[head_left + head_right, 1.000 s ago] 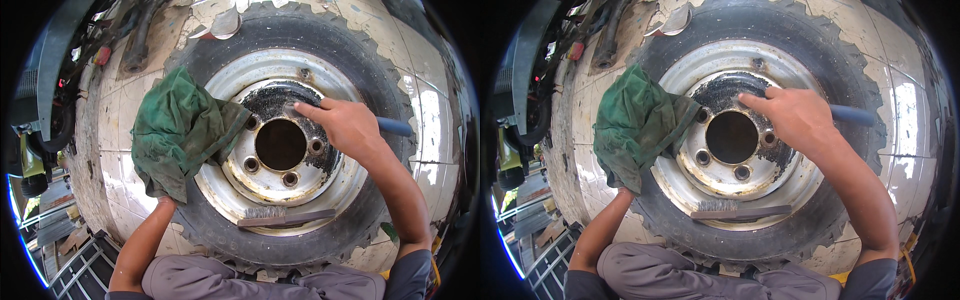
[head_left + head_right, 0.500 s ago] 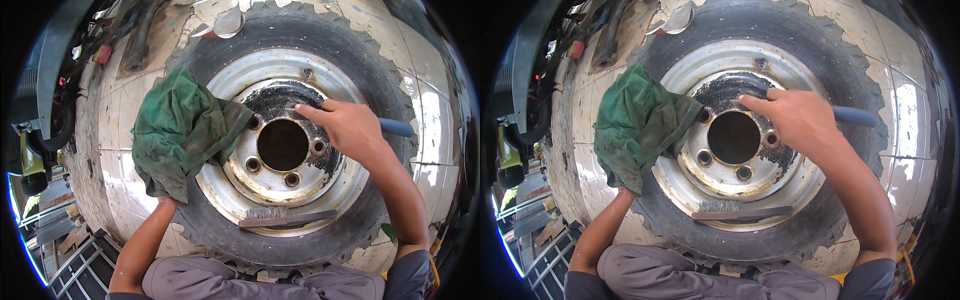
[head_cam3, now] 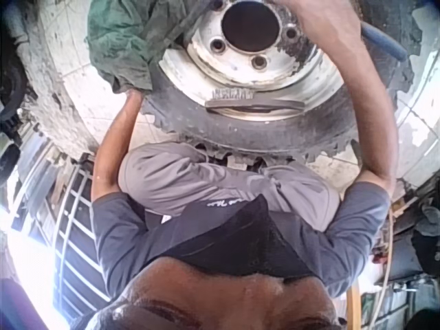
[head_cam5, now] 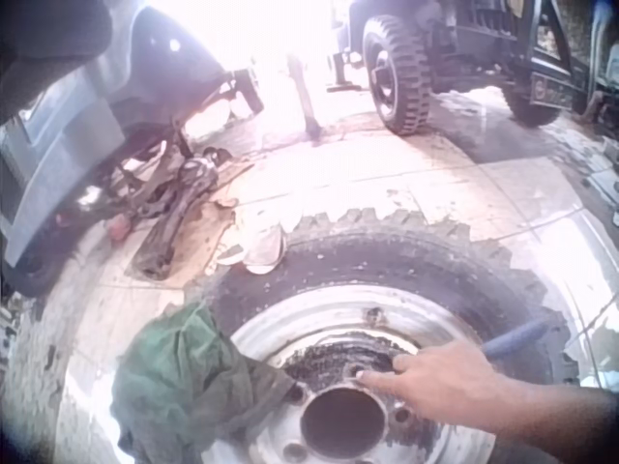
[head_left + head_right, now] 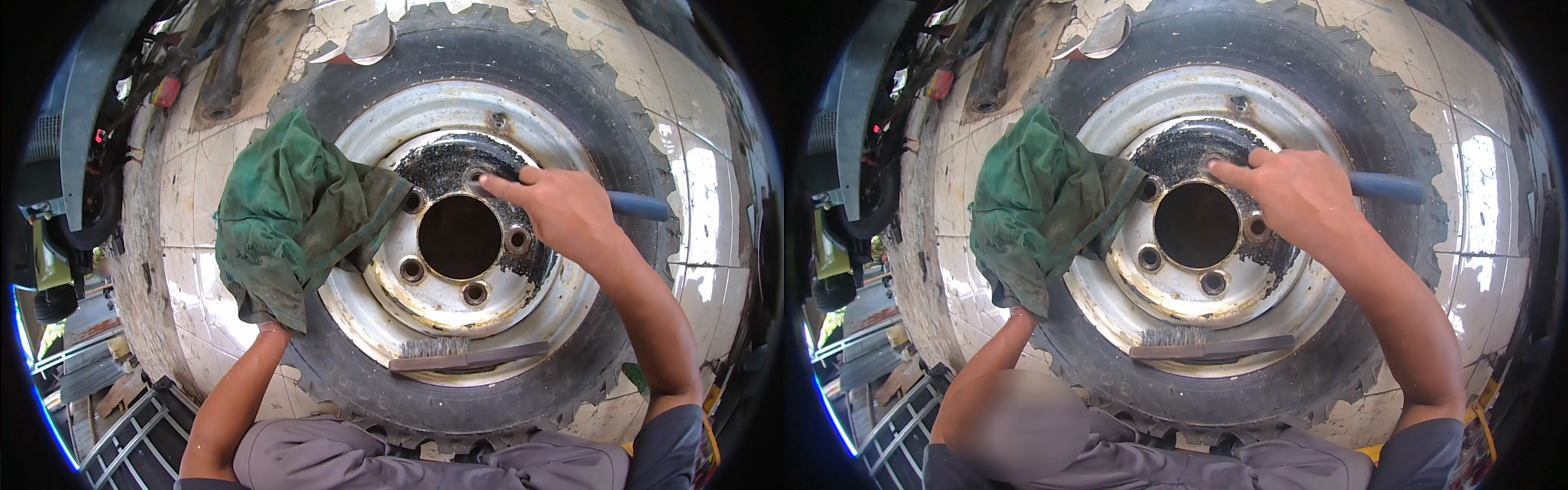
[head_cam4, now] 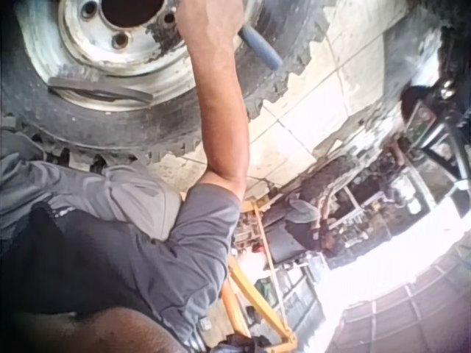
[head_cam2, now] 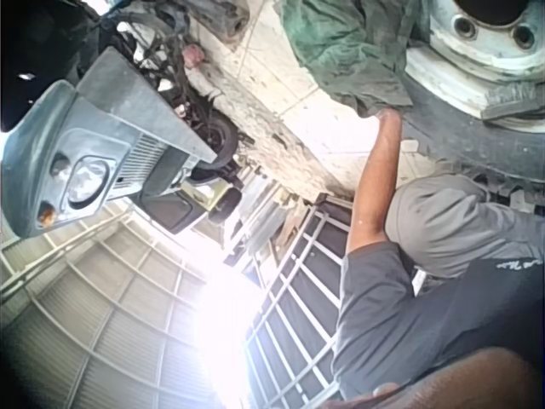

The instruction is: The person scrubs the inner rim of a large truck tire with a wire brush and a scraper, then wipes the area with a green cloth. They repeat this process around the rim, focusing on removing dirt and grime from the metal surface.

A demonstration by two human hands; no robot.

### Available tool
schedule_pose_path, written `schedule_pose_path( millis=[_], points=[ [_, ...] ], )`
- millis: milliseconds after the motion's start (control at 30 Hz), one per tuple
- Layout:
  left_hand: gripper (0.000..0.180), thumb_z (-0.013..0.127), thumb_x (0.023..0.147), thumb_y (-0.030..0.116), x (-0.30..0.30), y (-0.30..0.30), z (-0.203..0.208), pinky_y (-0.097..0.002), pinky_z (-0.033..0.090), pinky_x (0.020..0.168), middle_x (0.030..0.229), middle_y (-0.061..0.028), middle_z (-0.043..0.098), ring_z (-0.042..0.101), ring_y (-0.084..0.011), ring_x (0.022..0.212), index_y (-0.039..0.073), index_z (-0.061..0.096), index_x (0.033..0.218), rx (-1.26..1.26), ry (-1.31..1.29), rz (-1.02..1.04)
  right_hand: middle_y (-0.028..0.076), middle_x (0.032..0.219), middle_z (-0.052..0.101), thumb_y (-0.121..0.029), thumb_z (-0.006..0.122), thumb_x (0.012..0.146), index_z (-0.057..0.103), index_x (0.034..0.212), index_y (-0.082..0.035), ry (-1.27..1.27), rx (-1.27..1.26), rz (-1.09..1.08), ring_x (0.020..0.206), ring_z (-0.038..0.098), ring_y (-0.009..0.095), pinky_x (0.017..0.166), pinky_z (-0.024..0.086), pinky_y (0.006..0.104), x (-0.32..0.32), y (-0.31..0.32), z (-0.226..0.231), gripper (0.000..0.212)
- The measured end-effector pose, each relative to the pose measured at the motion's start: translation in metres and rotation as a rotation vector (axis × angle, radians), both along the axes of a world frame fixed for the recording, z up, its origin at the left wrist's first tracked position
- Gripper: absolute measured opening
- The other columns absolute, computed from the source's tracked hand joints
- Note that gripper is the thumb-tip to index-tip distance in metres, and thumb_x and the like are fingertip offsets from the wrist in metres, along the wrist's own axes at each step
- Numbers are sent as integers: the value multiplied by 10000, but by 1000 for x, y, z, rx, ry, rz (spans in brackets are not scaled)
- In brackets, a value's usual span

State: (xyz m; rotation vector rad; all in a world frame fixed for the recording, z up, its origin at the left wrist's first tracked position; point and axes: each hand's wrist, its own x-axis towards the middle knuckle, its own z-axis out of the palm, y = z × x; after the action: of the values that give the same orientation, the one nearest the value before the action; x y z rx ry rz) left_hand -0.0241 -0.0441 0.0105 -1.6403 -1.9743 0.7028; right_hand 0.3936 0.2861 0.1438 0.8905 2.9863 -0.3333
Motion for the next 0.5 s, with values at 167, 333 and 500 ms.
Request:
schedule_pose_path(
  millis=[167,333,500],
  points=[
    [674,260,1024,518,51,49,55,-416,71,1235,1645,-38,145,119,-242,1517,181,126,1591,-528,-335,695,48,794,625,-65,542,871,658,1273,-295,-48,-8,-13,756,673,246,641,529,382,1,1,0,477],
    [672,250,1026,519,49,46,61,-409,79,1235,1643,-40,150,127,-241,1514,179,119,1590,-588,-312,686,48,796,628,-43,549,859,658,1272,-291,-32,-1,-28,749,670,249,638,528,383,0,-1,4,493],
    [670,255,1023,515,49,51,60,-416,87,1234,1637,-46,165,143,-246,1509,174,136,1587,-625,-260,665,52,823,645,-8,556,836,652,1277,-284,-33,-17,-65,786,679,260,648,528,399,4,-3,4,529]
  ],
)
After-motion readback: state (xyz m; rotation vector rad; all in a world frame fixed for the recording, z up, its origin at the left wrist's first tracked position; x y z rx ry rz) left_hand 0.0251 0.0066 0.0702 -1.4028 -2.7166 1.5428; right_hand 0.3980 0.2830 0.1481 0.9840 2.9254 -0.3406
